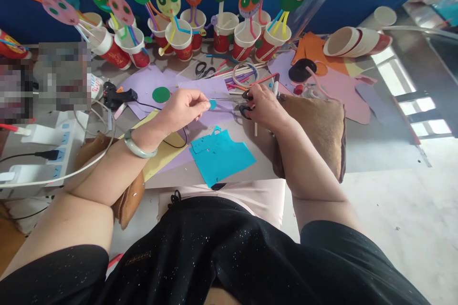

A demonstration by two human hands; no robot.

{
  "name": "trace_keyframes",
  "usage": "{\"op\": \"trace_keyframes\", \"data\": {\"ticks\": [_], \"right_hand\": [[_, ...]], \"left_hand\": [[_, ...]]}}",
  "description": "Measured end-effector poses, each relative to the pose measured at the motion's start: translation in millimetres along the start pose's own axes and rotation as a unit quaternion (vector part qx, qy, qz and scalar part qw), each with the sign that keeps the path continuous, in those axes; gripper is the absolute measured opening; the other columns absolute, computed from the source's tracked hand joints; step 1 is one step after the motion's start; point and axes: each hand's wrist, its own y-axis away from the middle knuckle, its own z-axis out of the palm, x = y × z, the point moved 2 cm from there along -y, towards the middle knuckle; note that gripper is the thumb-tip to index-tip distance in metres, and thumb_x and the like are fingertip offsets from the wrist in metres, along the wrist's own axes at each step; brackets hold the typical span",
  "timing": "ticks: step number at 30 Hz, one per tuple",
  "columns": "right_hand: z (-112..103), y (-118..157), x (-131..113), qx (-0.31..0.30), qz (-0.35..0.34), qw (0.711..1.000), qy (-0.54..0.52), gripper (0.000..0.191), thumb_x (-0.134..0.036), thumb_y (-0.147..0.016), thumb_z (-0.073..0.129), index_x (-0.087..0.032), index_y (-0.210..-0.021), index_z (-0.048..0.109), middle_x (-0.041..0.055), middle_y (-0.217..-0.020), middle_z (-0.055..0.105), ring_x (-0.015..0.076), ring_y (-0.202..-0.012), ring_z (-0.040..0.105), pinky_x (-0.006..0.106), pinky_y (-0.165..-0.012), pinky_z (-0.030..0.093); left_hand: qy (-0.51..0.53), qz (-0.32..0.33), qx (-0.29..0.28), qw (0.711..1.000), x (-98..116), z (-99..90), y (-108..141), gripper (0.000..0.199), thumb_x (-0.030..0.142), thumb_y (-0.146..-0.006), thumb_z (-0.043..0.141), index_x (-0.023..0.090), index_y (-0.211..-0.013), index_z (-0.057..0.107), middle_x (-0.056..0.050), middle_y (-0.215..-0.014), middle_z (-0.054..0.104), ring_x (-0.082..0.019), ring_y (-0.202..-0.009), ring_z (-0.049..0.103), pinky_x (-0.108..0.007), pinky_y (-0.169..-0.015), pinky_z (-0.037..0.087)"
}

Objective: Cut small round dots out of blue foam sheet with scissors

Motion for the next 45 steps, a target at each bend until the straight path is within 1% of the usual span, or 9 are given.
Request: {"op": "trace_keyframes", "data": {"ticks": [5,9,12,20,26,31,37,41,45], "right_hand": [[1,-1,2,-0.01,0.008,1.0,-0.01,0.044,-0.015,-0.07,0.074,-0.023,-0.11,0.059,0.0128,-0.11,0.061,0.0301,-0.093,0.062,0.057,-0.089,0.06],[-1,-3,0,0.0,0.01,1.0,-0.027,0.042,-0.016,-0.067,0.075,-0.024,-0.104,0.058,0.0119,-0.106,0.062,0.0297,-0.091,0.062,0.056,-0.089,0.059],[-3,-4,-2,0.019,0.017,0.999,-0.046,0.04,-0.017,-0.065,0.075,-0.024,-0.1,0.056,0.0099,-0.102,0.063,0.0283,-0.089,0.061,0.054,-0.087,0.058],[-12,-5,-13,0.067,0.039,0.992,-0.101,0.037,-0.018,-0.065,0.074,-0.027,-0.092,0.051,0.0031,-0.095,0.061,0.0194,-0.073,0.058,0.043,-0.074,0.059],[-14,-6,-14,0.102,0.028,0.989,-0.108,0.038,-0.016,-0.066,0.073,-0.027,-0.097,0.055,0.0025,-0.1,0.06,0.0191,-0.078,0.061,0.04,-0.073,0.059],[-13,-6,-14,0.108,0.03,0.989,-0.094,0.041,-0.016,-0.066,0.073,-0.027,-0.103,0.058,0.0033,-0.102,0.061,0.02,-0.082,0.062,0.043,-0.078,0.06],[-17,-2,-22,0.097,0.028,0.992,-0.074,0.042,-0.021,-0.071,0.073,-0.027,-0.111,0.062,0.0077,-0.104,0.064,0.0261,-0.09,0.064,0.045,-0.081,0.061],[-17,-2,-22,0.102,0.017,0.992,-0.078,0.047,-0.023,-0.072,0.071,-0.027,-0.118,0.062,0.0068,-0.105,0.063,0.0251,-0.088,0.065,0.044,-0.078,0.06],[-16,-3,-21,0.106,0.02,0.991,-0.078,0.047,-0.023,-0.072,0.071,-0.028,-0.118,0.061,0.0062,-0.107,0.064,0.024,-0.088,0.066,0.042,-0.077,0.06]], "left_hand": [[-0.141,-0.032,-0.135,0.98,2,7.9,4,0.015,0.024,-0.082,0.067,0.016,-0.07,0.07,0.003,-0.057,0.06,-0.01,-0.055,0.049,-0.024,-0.055,0.035],[-0.23,-0.016,-0.264,0.937,1,17.2,9,0.012,0.019,-0.078,0.063,0.016,-0.069,0.069,0.004,-0.058,0.06,-0.01,-0.057,0.049,-0.025,-0.057,0.034],[-0.281,-0.006,-0.309,0.909,0,20.7,11,0.011,0.016,-0.078,0.061,0.017,-0.068,0.068,0.002,-0.062,0.065,-0.011,-0.059,0.053,-0.025,-0.061,0.037],[-0.404,-0.011,-0.193,0.894,-2,9.9,5,0.018,0.023,-0.087,0.061,0.017,-0.082,0.077,-0.006,-0.073,0.075,-0.017,-0.064,0.061,-0.03,-0.064,0.038],[-0.431,-0.031,-0.206,0.878,2,8.7,6,0.022,0.023,-0.09,0.062,0.016,-0.093,0.083,-0.008,-0.081,0.079,-0.019,-0.073,0.068,-0.03,-0.069,0.042],[-0.447,-0.044,-0.194,0.872,0,6.8,5,0.017,0.023,-0.087,0.067,0.017,-0.088,0.082,-0.007,-0.079,0.079,-0.018,-0.071,0.068,-0.029,-0.066,0.041],[-0.418,-0.013,-0.08,0.905,-1,4.9,1,0.021,0.036,-0.085,0.075,0.018,-0.075,0.077,-0.007,-0.072,0.074,-0.018,-0.067,0.062,-0.032,-0.062,0.035],[-0.358,0.004,-0.168,0.919,1,11.6,4,0.024,0.033,-0.087,0.072,0.019,-0.067,0.076,-0.003,-0.059,0.067,-0.015,-0.057,0.055,-0.031,-0.062,0.035],[-0.367,0.018,-0.233,0.9,0,15.4,7,0.015,0.03,-0.077,0.082,0.02,-0.088,0.083,0.0,-0.066,0.069,-0.015,-0.059,0.058,-0.029,-0.062,0.036]]}}
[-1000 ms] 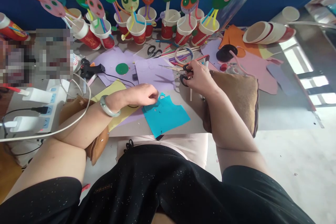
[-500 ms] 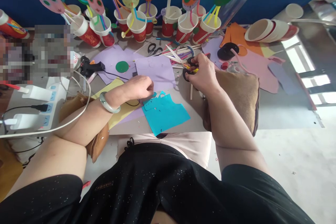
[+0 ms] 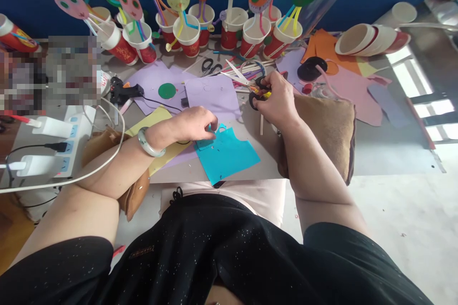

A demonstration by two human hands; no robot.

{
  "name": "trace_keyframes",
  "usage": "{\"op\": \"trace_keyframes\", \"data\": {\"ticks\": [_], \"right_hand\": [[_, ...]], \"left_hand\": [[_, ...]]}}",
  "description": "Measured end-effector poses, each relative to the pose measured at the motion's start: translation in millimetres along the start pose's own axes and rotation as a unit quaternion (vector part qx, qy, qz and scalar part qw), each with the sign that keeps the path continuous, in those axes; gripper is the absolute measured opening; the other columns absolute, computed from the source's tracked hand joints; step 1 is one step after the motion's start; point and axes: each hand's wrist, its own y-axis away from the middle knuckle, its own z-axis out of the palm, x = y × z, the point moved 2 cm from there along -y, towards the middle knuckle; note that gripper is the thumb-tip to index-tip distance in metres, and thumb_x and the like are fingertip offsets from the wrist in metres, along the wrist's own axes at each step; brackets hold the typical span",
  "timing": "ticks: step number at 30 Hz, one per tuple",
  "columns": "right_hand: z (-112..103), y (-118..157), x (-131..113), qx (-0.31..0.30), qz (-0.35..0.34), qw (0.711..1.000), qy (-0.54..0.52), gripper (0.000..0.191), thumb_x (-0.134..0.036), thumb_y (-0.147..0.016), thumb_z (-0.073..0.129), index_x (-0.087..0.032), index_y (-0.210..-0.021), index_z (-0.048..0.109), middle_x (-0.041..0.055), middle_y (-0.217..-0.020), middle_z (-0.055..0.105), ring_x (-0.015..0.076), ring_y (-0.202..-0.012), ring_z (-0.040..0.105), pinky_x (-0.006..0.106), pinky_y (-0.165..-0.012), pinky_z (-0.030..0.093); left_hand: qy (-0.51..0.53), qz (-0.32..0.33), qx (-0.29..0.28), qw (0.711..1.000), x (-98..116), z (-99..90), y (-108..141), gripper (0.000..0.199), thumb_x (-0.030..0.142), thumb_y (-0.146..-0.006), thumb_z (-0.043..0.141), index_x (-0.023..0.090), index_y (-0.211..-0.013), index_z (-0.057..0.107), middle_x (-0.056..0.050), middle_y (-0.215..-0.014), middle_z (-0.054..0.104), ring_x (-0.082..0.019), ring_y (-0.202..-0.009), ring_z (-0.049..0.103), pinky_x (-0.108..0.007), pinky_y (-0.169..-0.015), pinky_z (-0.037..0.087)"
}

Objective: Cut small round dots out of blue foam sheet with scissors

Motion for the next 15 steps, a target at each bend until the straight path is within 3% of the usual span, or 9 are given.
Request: {"op": "trace_keyframes", "data": {"ticks": [4,8,12,15], "right_hand": [[1,0,-1,-0.002,0.012,1.0,0.002,0.044,-0.023,-0.072,0.072,-0.028,-0.114,0.061,0.0066,-0.108,0.065,0.0242,-0.088,0.066,0.044,-0.078,0.06],[2,0,-4,0.006,0.013,1.0,-0.005,0.043,-0.023,-0.071,0.074,-0.028,-0.112,0.061,0.0066,-0.106,0.067,0.0251,-0.089,0.065,0.044,-0.078,0.06],[1,-1,-5,0.022,0.026,0.999,-0.03,0.035,-0.027,-0.072,0.078,-0.028,-0.102,0.059,0.0053,-0.101,0.067,0.025,-0.088,0.067,0.045,-0.079,0.062],[1,0,-7,0.012,0.027,0.994,-0.103,0.034,-0.036,-0.076,0.083,-0.028,-0.096,0.056,0.0036,-0.095,0.067,0.0257,-0.09,0.069,0.044,-0.076,0.063]], "left_hand": [[-0.046,0.002,-0.029,0.998,2,10.8,1,0.029,0.035,-0.072,0.087,0.02,-0.096,0.079,0.001,-0.069,0.069,-0.016,-0.059,0.056,-0.03,-0.061,0.033],[-0.055,0.001,-0.022,0.998,10,29.5,0,0.028,0.035,-0.082,0.078,0.017,-0.104,0.077,-0.004,-0.078,0.073,-0.018,-0.065,0.06,-0.031,-0.061,0.032],[0.006,0.007,0.022,1.0,15,39.8,-2,0.025,0.035,-0.088,0.075,0.015,-0.102,0.078,-0.008,-0.082,0.076,-0.02,-0.071,0.064,-0.032,-0.065,0.037],[0.11,-0.004,0.095,0.989,14,33.5,-3,0.019,0.027,-0.088,0.074,0.015,-0.102,0.079,-0.007,-0.086,0.078,-0.017,-0.073,0.066,-0.03,-0.07,0.044]]}}
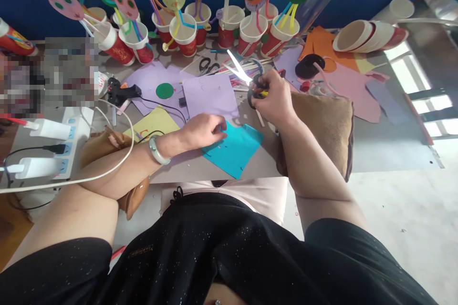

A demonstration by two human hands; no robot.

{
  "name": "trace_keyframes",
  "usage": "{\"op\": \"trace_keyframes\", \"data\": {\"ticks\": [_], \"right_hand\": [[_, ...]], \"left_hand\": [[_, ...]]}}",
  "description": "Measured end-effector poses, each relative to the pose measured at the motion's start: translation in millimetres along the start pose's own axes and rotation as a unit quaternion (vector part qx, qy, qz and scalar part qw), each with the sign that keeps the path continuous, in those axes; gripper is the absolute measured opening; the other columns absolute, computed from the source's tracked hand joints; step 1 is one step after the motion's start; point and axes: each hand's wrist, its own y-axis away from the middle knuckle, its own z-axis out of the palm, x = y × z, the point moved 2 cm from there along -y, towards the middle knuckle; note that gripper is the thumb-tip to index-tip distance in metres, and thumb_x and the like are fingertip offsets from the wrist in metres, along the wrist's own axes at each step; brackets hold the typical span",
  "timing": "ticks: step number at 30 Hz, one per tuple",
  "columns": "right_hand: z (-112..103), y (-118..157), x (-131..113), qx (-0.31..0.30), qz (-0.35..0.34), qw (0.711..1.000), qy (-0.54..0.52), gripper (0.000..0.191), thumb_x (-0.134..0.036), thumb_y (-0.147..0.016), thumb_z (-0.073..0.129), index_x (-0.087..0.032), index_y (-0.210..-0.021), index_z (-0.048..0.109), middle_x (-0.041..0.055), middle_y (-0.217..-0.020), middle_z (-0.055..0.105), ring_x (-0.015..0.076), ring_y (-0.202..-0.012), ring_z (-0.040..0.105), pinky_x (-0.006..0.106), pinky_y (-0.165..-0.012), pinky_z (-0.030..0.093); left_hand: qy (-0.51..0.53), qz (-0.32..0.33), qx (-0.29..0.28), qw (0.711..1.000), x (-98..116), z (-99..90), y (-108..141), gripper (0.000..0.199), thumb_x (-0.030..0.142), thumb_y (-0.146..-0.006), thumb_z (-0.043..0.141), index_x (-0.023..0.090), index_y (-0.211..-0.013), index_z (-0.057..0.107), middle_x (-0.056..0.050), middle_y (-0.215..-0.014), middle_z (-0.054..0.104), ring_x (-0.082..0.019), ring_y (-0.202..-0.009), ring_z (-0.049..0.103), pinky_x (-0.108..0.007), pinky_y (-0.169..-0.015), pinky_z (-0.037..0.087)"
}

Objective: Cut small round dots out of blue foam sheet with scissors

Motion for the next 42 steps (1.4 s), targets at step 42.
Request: {"op": "trace_keyframes", "data": {"ticks": [42], "right_hand": [[27,23,-26,-0.072,0.01,0.948,-0.309,0.059,-0.054,-0.067,0.097,-0.028,-0.099,0.055,0.0008,-0.105,0.072,0.0181,-0.084,0.072,0.038,-0.079,0.066]], "left_hand": [[0.443,-0.063,0.131,0.884,6,-18.1,-6,0.009,0.013,-0.091,0.07,0.014,-0.082,0.07,-0.001,-0.07,0.074,-0.008,-0.058,0.066,-0.02,-0.055,0.051]]}}
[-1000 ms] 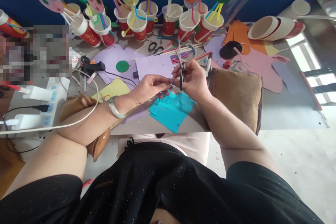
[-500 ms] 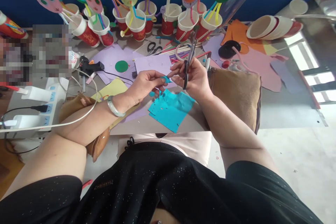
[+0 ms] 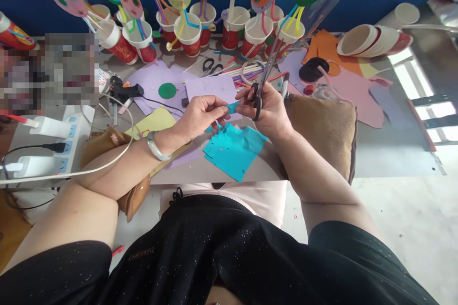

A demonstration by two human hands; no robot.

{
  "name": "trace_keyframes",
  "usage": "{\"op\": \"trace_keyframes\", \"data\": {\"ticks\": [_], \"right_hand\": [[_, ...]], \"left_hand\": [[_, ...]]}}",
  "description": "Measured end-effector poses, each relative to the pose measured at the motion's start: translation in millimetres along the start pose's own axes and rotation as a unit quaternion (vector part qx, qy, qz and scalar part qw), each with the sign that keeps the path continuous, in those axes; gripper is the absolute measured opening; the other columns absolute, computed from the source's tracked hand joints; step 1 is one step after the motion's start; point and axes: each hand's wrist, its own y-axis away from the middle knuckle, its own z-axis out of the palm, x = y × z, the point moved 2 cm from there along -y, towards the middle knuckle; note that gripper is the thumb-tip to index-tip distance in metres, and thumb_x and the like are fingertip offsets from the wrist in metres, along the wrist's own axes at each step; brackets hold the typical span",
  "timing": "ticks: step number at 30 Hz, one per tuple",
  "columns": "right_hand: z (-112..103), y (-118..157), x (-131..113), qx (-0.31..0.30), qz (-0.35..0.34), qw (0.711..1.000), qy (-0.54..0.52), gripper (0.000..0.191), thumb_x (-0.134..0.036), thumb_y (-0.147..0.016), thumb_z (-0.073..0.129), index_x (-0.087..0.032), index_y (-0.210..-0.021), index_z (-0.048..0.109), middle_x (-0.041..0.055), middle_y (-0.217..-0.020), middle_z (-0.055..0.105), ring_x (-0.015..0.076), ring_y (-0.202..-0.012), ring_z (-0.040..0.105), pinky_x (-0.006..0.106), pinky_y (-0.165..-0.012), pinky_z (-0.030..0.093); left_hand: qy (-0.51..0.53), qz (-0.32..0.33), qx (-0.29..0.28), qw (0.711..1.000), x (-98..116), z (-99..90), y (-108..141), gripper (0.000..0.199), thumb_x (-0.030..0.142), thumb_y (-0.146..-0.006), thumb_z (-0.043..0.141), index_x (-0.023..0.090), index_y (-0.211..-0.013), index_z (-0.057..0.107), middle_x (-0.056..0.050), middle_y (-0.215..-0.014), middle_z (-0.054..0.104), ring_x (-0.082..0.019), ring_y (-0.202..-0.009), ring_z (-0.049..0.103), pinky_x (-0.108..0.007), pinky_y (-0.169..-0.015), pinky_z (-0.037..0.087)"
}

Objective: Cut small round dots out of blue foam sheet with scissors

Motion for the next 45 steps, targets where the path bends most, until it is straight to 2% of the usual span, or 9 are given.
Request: {"op": "trace_keyframes", "data": {"ticks": [6,9,12,20,29,32,34,38,45], "right_hand": [[-1,1,2,0.01,-0.033,0.998,-0.047,0.059,-0.053,-0.068,0.1,-0.027,-0.096,0.055,-0.0008,-0.1,0.069,0.0147,-0.08,0.07,0.036,-0.081,0.065],[0,2,-1,0.025,-0.037,0.997,-0.056,0.057,-0.053,-0.069,0.1,-0.026,-0.092,0.055,-0.0004,-0.099,0.07,0.0161,-0.087,0.071,0.036,-0.085,0.065],[1,3,-5,0.021,-0.029,0.998,-0.052,0.055,-0.054,-0.07,0.099,-0.025,-0.088,0.055,0.0004,-0.098,0.072,0.0178,-0.093,0.072,0.035,-0.087,0.064],[8,7,-7,-0.02,-0.005,0.999,-0.048,0.058,-0.05,-0.066,0.101,-0.025,-0.091,0.054,0.0008,-0.101,0.073,0.0156,-0.082,0.07,0.036,-0.08,0.064],[14,10,-5,0.045,-0.029,0.998,-0.04,0.056,-0.057,-0.072,0.095,-0.027,-0.09,0.052,0.0013,-0.1,0.068,0.0205,-0.097,0.069,0.04,-0.088,0.062],[14,12,-11,0.054,-0.028,0.998,-0.026,0.058,-0.064,-0.072,0.093,-0.026,-0.089,0.053,0.0026,-0.102,0.068,0.0212,-0.099,0.068,0.04,-0.09,0.06],[11,11,-17,0.033,-0.018,0.999,-0.003,0.06,-0.07,-0.072,0.091,-0.026,-0.087,0.055,0.0037,-0.103,0.069,0.0215,-0.098,0.066,0.04,-0.09,0.058],[7,10,-25,-0.064,0.02,0.996,0.066,0.068,-0.081,-0.065,0.089,-0.023,-0.082,0.056,0.0037,-0.091,0.067,0.0199,-0.085,0.059,0.037,-0.079,0.051],[10,12,-24,-0.179,0.06,0.973,0.132,0.078,-0.095,-0.067,0.076,-0.021,-0.084,0.059,0.003,-0.082,0.063,0.0189,-0.079,0.055,0.034,-0.073,0.043]], "left_hand": [[0.005,-0.005,0.001,1.0,1,-1.7,1,0.017,0.016,-0.094,0.067,0.015,-0.078,0.068,-0.001,-0.067,0.073,-0.008,-0.057,0.066,-0.019,-0.053,0.05],[0.02,-0.003,0.003,1.0,1,-2.5,1,0.018,0.016,-0.095,0.064,0.015,-0.078,0.069,-0.001,-0.067,0.073,-0.008,-0.058,0.068,-0.018,-0.053,0.051],[0.014,-0.003,0.002,1.0,2,-2.1,1,0.018,0.014,-0.092,0.065,0.015,-0.075,0.068,0.0,-0.064,0.072,-0.008,-0.054,0.065,-0.018,-0.051,0.049],[-0.001,0.022,-0.036,0.999,1,-1.0,1,0.011,0.01,-0.08,0.072,0.015,-0.072,0.066,0.002,-0.058,0.067,-0.007,-0.051,0.06,-0.019,-0.052,0.048],[0.052,0.02,-0.046,0.997,-14,0.9,-2,0.027,0.031,-0.076,0.087,0.018,-0.074,0.063,0.003,-0.06,0.066,-0.009,-0.05,0.06,-0.022,-0.051,0.051],[0.059,0.025,-0.027,0.998,-11,-1.6,-1,0.029,0.035,-0.079,0.086,0.019,-0.073,0.062,0.001,-0.064,0.069,-0.009,-0.054,0.062,-0.022,-0.053,0.052],[0.065,0.044,0.006,0.997,-5,-5.3,-1,0.027,0.034,-0.08,0.084,0.019,-0.074,0.063,0.0,-0.067,0.07,-0.01,-0.06,0.065,-0.022,-0.055,0.052],[0.071,0.09,0.068,0.991,8,-13.3,-2,0.025,0.034,-0.08,0.083,0.019,-0.076,0.063,-0.001,-0.075,0.073,-0.012,-0.074,0.071,-0.021,-0.059,0.053],[0.108,0.114,0.062,0.986,13,-17.1,-2,0.028,0.036,-0.079,0.083,0.019,-0.077,0.06,0.0,-0.08,0.075,-0.014,-0.081,0.075,-0.021,-0.062,0.053]]}}
